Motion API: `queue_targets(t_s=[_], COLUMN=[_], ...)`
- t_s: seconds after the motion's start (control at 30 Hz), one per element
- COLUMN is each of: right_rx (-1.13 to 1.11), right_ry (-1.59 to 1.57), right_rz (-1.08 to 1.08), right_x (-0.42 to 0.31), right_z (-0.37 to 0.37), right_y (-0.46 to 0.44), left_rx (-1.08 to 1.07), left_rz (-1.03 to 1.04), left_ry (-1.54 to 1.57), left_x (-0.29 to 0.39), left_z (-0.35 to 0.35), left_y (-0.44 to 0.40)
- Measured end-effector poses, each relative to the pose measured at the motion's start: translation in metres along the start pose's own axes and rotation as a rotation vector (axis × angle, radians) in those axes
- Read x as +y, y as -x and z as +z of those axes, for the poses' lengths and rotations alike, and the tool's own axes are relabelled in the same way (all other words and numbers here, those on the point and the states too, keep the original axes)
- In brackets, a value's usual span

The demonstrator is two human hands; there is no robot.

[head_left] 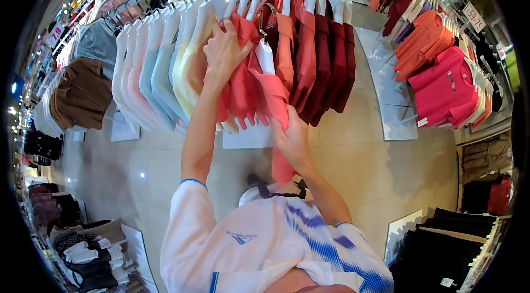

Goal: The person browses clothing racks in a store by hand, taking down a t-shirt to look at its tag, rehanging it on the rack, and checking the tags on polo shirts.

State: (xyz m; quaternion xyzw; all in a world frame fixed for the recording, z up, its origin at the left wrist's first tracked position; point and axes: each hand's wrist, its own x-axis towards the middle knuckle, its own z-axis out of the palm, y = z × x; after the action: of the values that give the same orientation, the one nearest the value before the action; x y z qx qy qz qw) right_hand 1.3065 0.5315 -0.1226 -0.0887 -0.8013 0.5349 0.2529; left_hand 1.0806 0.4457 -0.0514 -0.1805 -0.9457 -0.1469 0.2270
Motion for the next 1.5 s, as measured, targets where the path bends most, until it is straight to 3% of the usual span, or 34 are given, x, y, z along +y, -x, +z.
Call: queue_targets(t_s=[0.03,0.33,0.73,0.87,0.93,1.1,1.5], right_rx=[0.039,0.099,0.170,0.161,0.138,0.248,0.259], right_ry=[-0.026,0.055,0.157,0.078,0.073,0.196,0.311], right_rz=[-0.073,0.018,-0.028,-0.054,0.035,-0.108,-0.063], right_x=[0.002,-0.021,-0.016,-0.020,-0.019,-0.018,-0.001], right_z=[0.003,-0.016,-0.022,-0.006,0.007,0.022,0.038], right_y=[-0.003,0.017,0.011,-0.027,-0.055,-0.088,-0.115], left_rx=[-0.008,0.019,0.040,0.014,0.003,-0.029,-0.036], left_rz=[-0.003,-0.031,-0.043,-0.025,-0.006,-0.025,-0.011], left_ry=[0.002,0.002,-0.079,-0.042,-0.038,-0.010,0.018], left_x=[0.000,0.002,0.007,0.012,0.012,0.012,0.012], left_z=[0.000,0.002,0.008,0.001,-0.002,-0.002,-0.003], left_y=[0.000,-0.002,-0.001,0.002,0.000,0.000,0.001])
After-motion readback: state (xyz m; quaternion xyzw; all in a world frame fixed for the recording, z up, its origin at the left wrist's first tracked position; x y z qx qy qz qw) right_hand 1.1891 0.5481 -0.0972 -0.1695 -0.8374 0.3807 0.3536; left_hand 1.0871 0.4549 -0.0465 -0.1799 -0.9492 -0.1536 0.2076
